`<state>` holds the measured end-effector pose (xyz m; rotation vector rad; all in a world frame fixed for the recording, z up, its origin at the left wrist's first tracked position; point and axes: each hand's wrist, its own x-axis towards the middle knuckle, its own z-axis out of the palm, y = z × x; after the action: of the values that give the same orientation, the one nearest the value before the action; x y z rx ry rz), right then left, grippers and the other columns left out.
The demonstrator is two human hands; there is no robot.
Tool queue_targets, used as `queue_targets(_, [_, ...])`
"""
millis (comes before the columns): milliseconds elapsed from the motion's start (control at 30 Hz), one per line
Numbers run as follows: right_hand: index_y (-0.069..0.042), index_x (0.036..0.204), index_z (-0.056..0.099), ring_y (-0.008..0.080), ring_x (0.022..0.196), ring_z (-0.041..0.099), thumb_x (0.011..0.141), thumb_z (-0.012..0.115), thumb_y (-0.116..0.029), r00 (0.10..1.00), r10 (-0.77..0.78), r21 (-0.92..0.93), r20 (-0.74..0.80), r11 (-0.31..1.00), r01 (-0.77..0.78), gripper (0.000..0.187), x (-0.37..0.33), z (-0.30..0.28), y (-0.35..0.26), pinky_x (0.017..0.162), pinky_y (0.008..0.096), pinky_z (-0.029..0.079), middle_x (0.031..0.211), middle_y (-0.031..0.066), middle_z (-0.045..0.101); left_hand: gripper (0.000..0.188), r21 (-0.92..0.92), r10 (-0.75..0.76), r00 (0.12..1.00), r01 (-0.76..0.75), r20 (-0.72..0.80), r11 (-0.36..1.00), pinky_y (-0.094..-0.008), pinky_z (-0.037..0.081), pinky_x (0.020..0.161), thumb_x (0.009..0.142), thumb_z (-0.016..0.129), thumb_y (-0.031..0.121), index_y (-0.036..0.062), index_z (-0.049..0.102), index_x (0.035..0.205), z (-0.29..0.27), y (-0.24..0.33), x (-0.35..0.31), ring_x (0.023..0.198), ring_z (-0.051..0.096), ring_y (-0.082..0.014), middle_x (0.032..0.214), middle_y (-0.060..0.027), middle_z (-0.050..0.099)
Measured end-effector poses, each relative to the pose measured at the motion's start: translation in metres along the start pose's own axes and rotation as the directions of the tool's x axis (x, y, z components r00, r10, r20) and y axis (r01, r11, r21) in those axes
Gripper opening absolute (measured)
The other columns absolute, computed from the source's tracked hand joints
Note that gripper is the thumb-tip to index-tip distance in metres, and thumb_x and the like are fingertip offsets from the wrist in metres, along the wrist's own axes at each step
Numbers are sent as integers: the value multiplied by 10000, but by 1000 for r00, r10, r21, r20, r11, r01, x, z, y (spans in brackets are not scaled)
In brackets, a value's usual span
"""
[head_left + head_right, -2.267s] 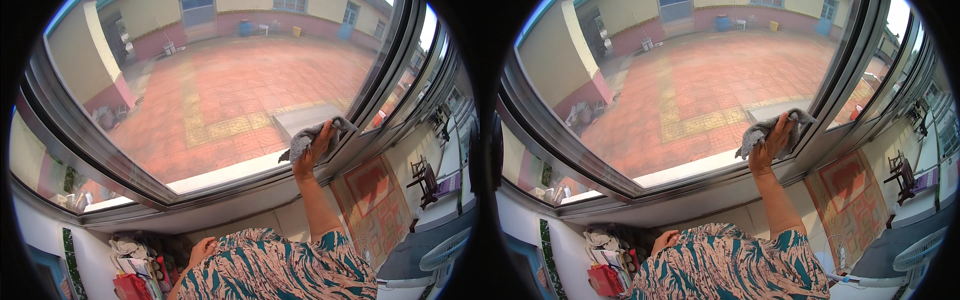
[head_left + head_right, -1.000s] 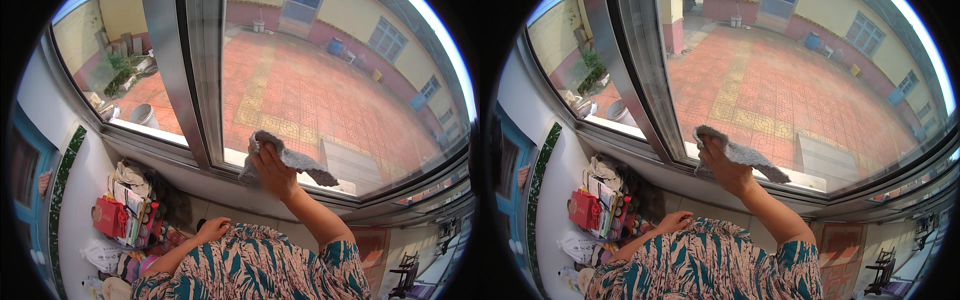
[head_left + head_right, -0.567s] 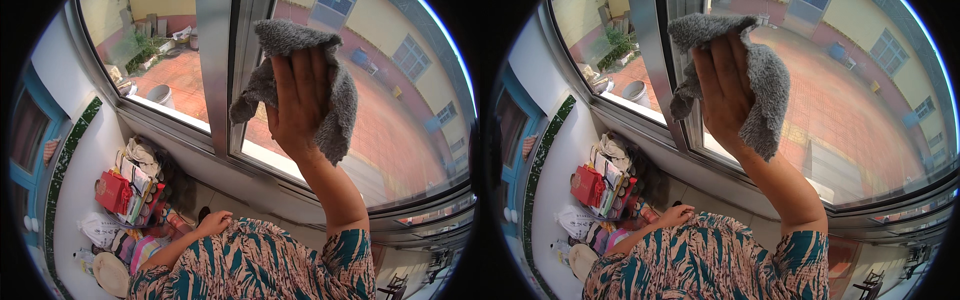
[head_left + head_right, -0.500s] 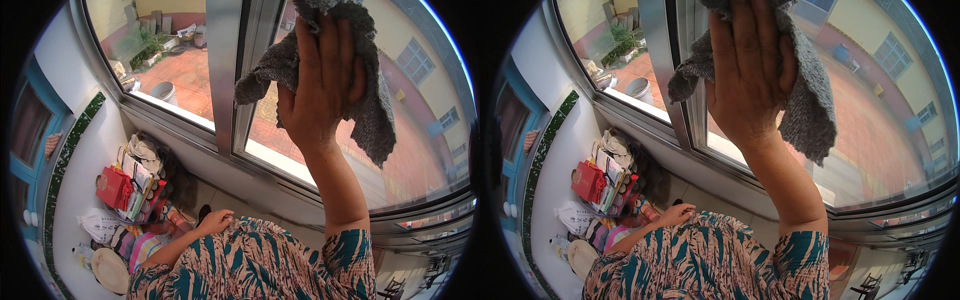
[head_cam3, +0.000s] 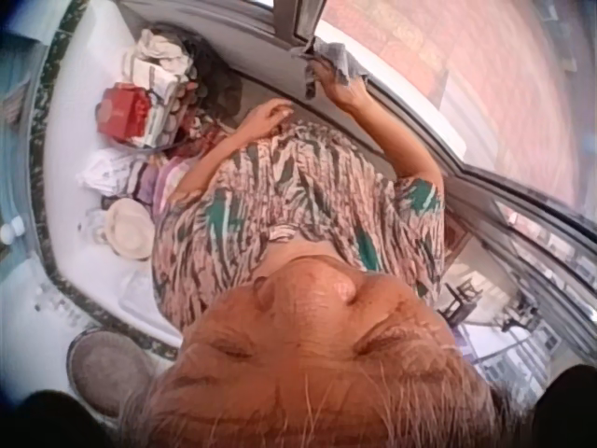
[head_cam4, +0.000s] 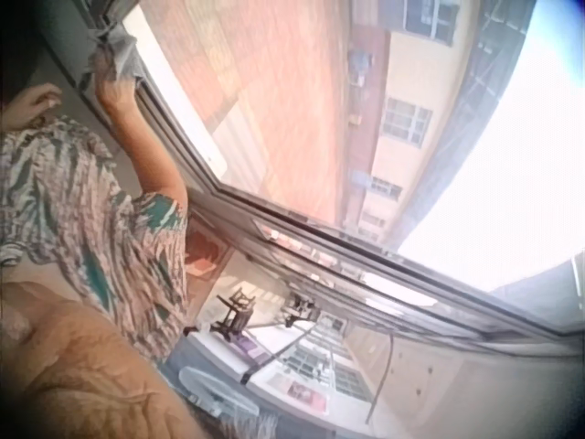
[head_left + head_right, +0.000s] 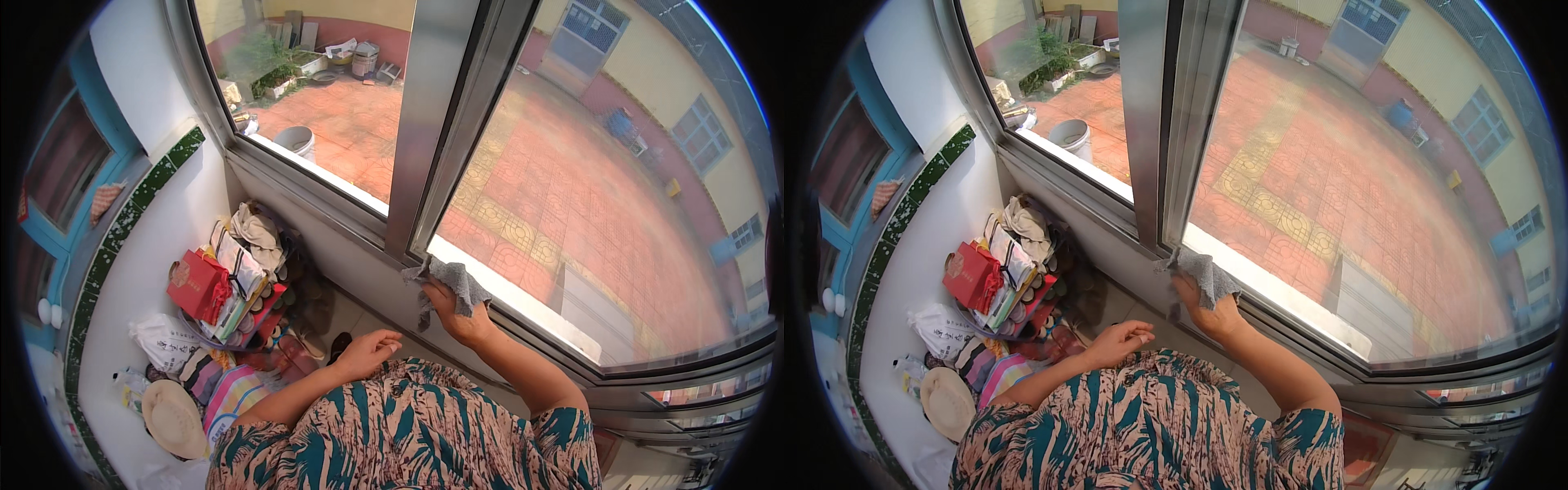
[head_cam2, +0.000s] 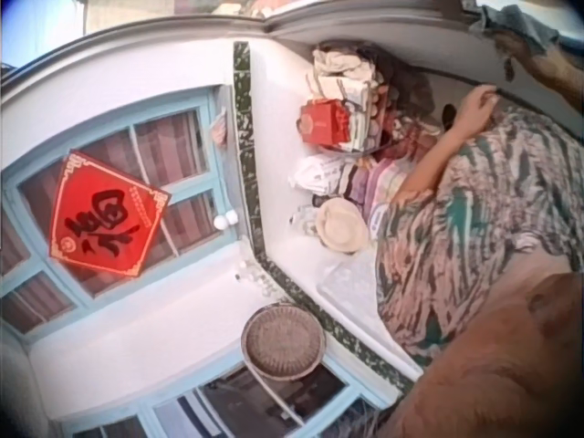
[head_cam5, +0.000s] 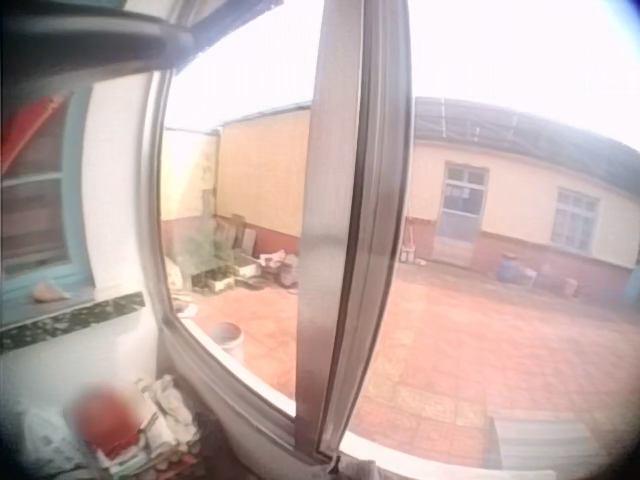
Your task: The person wipes the glass panels of a sliding glass door and windows using a grey cloth.
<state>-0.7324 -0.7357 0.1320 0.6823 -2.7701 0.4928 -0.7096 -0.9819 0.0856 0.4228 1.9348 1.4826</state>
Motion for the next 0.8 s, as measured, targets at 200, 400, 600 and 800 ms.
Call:
queue_targets(200, [-96,1329,486,108,1080,500,890,390,93,889,374,804,263,425,-416,487,8,-42,-52,876,234,411,1197,86,565,299,-298,276,938,-330,-209,896,-264,456,871,960,500,87,0,506,1245,15,15,8,1010,565,-103,1112,-47,603])
queue_targets(400, [-134,1390,426,342,1360,329,776,494,13,960,126,602,251,756,-256,635,-13,-30,-66,1098,428,256,1354,185,476,372,-800,156,988,-101,-9,592,-275,458,913,1008,411,252,58,448,1323,12,28,17,1087,557,-140,1221,-60,559])
queue_targets(600, [-60,1459,261,389,1328,326,773,638,-136,972,130,436,198,876,-206,787,-18,-15,-74,1074,445,259,1363,208,450,410,-888,-48,945,322,325,327,-284,531,824,991,439,386,75,530,1241,2,54,14,955,635,-170,1096,-77,629])
queue_targets(800, [-29,1386,373,366,1206,466,774,729,-293,987,62,491,150,862,-129,756,10,-33,-68,1014,420,335,1385,183,437,310,-896,-174,985,84,8,436,-305,517,824,981,473,264,24,558,1157,-32,40,22,931,637,-181,1075,-93,635])
